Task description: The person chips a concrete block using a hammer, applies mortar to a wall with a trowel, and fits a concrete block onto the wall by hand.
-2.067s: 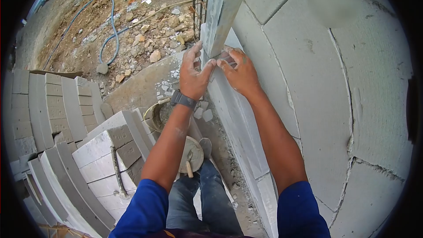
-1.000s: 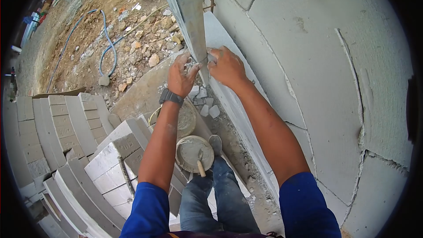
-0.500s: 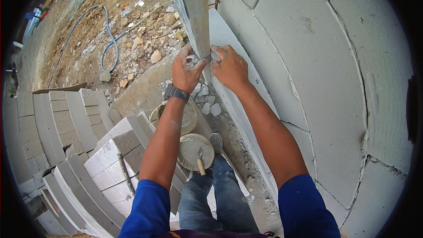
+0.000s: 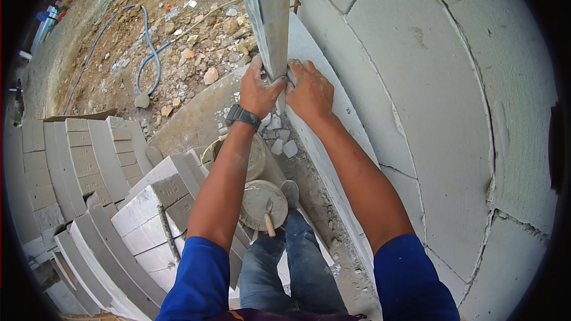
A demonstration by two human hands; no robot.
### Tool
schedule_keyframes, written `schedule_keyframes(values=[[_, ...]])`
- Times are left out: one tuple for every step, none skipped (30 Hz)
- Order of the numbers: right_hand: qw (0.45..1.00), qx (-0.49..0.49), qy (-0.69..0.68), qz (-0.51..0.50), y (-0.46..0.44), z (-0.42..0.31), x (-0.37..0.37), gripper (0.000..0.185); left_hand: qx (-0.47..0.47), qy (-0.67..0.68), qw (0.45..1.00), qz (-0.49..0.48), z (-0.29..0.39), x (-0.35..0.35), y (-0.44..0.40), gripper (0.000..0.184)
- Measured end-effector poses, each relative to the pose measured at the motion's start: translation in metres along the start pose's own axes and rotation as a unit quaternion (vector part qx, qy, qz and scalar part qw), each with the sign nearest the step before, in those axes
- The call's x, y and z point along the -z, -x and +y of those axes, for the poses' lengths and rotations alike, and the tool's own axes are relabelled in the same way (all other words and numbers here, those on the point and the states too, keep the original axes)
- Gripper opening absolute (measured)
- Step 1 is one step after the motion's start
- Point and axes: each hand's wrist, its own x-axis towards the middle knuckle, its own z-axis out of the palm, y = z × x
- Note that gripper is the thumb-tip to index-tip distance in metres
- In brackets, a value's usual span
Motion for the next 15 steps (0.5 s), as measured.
schedule_keyframes(values=[[1.0, -0.001, 0.0, -0.002, 0.0, -0.001, 0.001, 0.043, -0.007, 0.005, 1.0, 0.003, -0.003, -0.001, 0.0, 0.048], [1.0, -0.002, 0.0, -0.004, 0.0, -0.001, 0.001, 0.043, -0.013, 0.009, 1.0, 0.005, -0.006, -0.003, -0.001, 0.048], [1.0, -0.003, 0.001, -0.007, -0.001, -0.001, 0.002, 0.043, -0.011, 0.025, 1.0, 0.008, -0.009, -0.004, -0.001, 0.048], [1.0, -0.005, 0.0, -0.003, -0.001, -0.001, 0.001, 0.043, -0.009, 0.041, 0.999, 0.011, -0.012, -0.006, -0.002, 0.048], [1.0, -0.006, 0.0, 0.0, -0.001, -0.001, 0.001, 0.043, -0.006, 0.056, 0.998, 0.013, -0.014, -0.007, -0.002, 0.048], [1.0, -0.007, 0.0, 0.002, -0.001, -0.001, 0.0, 0.043, -0.004, 0.056, 0.998, 0.015, -0.017, -0.008, -0.001, 0.048], [1.0, -0.005, -0.001, 0.008, -0.001, -0.001, -0.001, 0.042, -0.002, 0.056, 0.998, 0.017, -0.016, -0.009, -0.001, 0.048], [1.0, -0.003, -0.001, 0.014, 0.0, 0.0, -0.003, 0.041, 0.0, 0.056, 0.998, 0.02, -0.016, -0.009, 0.0, 0.048], [1.0, -0.002, -0.001, 0.019, 0.0, 0.001, -0.004, 0.04, -0.001, 0.057, 0.998, 0.023, -0.015, -0.009, 0.0, 0.048], [1.0, -0.002, 0.0, 0.019, 0.0, 0.001, -0.005, 0.04, -0.002, 0.057, 0.998, 0.026, -0.015, -0.01, 0.0, 0.047], [1.0, -0.002, 0.001, 0.019, -0.001, 0.001, -0.005, 0.04, -0.003, 0.057, 0.998, 0.029, -0.014, -0.01, 0.0, 0.047], [1.0, -0.002, 0.002, 0.019, -0.001, 0.002, -0.006, 0.039, 0.0, 0.066, 0.997, 0.03, -0.014, -0.01, 0.001, 0.047], [1.0, -0.002, 0.002, 0.017, -0.001, 0.001, -0.005, 0.04, 0.003, 0.074, 0.997, 0.031, -0.013, -0.01, 0.001, 0.047], [1.0, -0.002, 0.003, 0.015, 0.0, 0.001, -0.004, 0.04, 0.006, 0.083, 0.996, 0.032, -0.011, -0.01, 0.002, 0.047], [1.0, -0.002, 0.003, 0.013, 0.0, 0.001, -0.003, 0.04, 0.008, 0.081, 0.996, 0.029, -0.01, -0.009, 0.001, 0.047]])
